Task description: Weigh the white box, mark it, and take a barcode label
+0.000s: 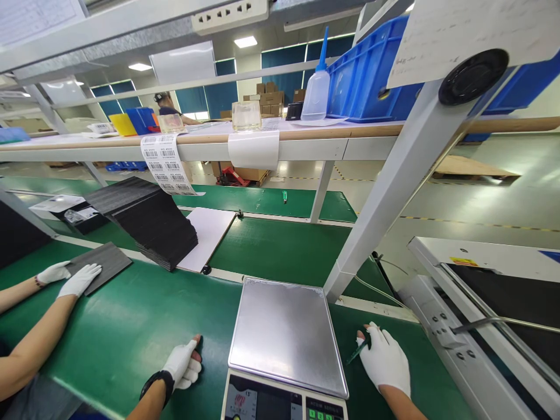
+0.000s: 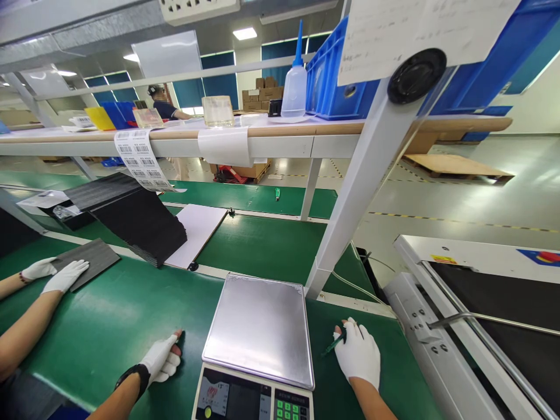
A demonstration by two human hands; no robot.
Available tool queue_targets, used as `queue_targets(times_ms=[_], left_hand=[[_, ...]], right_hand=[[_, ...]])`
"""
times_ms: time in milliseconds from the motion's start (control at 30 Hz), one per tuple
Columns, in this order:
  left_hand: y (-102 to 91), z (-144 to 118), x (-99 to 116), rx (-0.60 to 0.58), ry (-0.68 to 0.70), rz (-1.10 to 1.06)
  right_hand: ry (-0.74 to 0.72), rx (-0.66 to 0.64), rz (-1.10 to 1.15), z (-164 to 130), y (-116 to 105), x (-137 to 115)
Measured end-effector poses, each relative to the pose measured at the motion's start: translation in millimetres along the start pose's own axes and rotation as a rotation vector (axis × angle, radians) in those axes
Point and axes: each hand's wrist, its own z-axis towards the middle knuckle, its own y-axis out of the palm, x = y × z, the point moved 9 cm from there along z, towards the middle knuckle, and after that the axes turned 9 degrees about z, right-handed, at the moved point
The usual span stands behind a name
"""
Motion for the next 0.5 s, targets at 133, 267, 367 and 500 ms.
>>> queue_targets(times_ms=[133,267,367,500], left_hand=[[5.1,-3.6,-2.4,-0.057,-0.049,-0.129],[5.6,-4.5,-2.8,-0.062,-0.068,-0.145],[6.7,-5.1,-3.3,-0.073,-0.086,-0.147],[5.4,-6.6,-1.5,-0.065,-0.075,-0.121]], right_hand=[[-0.004,0.002,0.017,0.4,-0.2,0.0],[-0.003,-0.003,0.016,0.7,0.3,0.6],[-0.003,-0.01,0.01,0.6,0.7,1.3],[-0.001,-0.009,0.015,0.2,0.3,1.8]])
